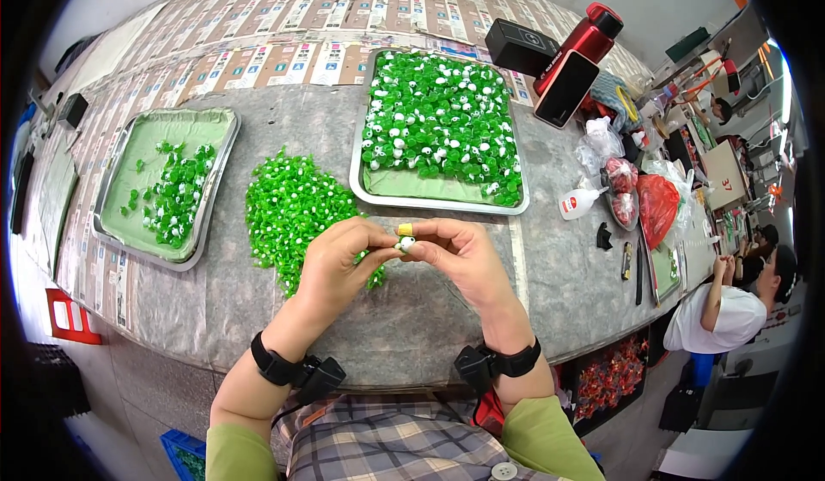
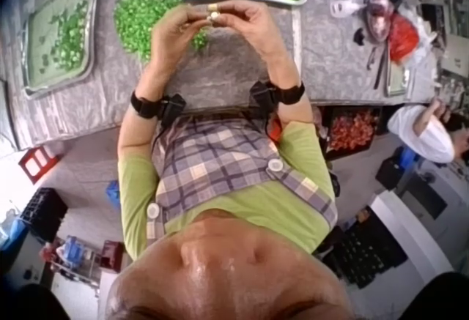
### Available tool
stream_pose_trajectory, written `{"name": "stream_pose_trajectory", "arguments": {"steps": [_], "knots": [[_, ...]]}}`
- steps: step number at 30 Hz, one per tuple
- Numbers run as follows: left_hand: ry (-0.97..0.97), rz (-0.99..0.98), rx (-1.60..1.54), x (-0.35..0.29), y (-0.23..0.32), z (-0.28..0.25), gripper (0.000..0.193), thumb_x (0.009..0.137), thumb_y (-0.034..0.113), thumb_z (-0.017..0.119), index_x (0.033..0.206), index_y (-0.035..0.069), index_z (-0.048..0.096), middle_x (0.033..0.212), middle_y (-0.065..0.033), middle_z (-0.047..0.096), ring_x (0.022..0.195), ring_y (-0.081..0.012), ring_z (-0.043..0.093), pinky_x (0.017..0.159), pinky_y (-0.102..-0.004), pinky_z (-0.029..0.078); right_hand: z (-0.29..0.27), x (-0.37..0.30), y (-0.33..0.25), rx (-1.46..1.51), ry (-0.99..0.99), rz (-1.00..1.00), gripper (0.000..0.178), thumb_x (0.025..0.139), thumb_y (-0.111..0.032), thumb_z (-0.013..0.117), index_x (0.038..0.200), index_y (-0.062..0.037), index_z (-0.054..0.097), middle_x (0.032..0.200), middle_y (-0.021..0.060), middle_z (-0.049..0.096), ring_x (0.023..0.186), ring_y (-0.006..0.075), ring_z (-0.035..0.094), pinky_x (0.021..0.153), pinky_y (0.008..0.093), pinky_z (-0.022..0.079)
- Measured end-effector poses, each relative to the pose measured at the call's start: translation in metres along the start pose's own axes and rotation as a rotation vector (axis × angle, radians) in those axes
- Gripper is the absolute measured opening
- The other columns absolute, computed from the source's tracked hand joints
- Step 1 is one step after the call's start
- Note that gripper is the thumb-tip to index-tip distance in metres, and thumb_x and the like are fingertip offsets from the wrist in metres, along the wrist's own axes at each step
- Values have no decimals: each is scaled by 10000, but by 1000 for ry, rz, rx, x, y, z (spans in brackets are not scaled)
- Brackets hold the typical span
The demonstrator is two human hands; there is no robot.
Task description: The person applies glue onto small green plastic pieces with a glue bottle and joins them to white pieces by hand.
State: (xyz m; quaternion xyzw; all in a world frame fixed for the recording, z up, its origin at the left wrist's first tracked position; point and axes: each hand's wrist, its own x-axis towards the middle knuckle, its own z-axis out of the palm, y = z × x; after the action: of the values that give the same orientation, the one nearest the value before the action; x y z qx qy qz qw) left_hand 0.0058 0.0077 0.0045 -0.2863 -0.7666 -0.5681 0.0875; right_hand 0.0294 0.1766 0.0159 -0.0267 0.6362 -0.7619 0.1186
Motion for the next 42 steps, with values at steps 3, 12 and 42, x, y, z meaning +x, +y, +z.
{"name": "stream_pose_trajectory", "arguments": {"steps": [3, 12, 42], "knots": [[21, 22, 51, 0, 1, 1, 108, 641, 15, 636, 722, 25, 565, 668, -73, 560, 621, -202, 542, 546, -274, 429, 0, 2, 3, 8, 5, 10, 217, 764, -31, 555, 968, 41, 546, 865, 86, 594, 771, 124, 570, 709, 224, 456], [59, -151, -83, 2, -1, -1, 75, 676, 5, 617, 735, 17, 572, 699, -56, 568, 638, -149, 547, 563, -245, 434, 2, 10, 6, 11, 60, -50, 198, 771, -69, 562, 947, 21, 550, 826, 55, 595, 739, 94, 557, 663, 205, 446], [280, -603, -853, 9, -8, -15, 172, 832, 175, 487, 943, 44, 509, 699, 6, 510, 614, -54, 494, 562, -202, 460, 6, 22, 19, -947, 167, -386, 104, 707, -62, 559, 806, -40, 536, 732, 82, 546, 633, 207, 548, 543, 292, 439]]}}
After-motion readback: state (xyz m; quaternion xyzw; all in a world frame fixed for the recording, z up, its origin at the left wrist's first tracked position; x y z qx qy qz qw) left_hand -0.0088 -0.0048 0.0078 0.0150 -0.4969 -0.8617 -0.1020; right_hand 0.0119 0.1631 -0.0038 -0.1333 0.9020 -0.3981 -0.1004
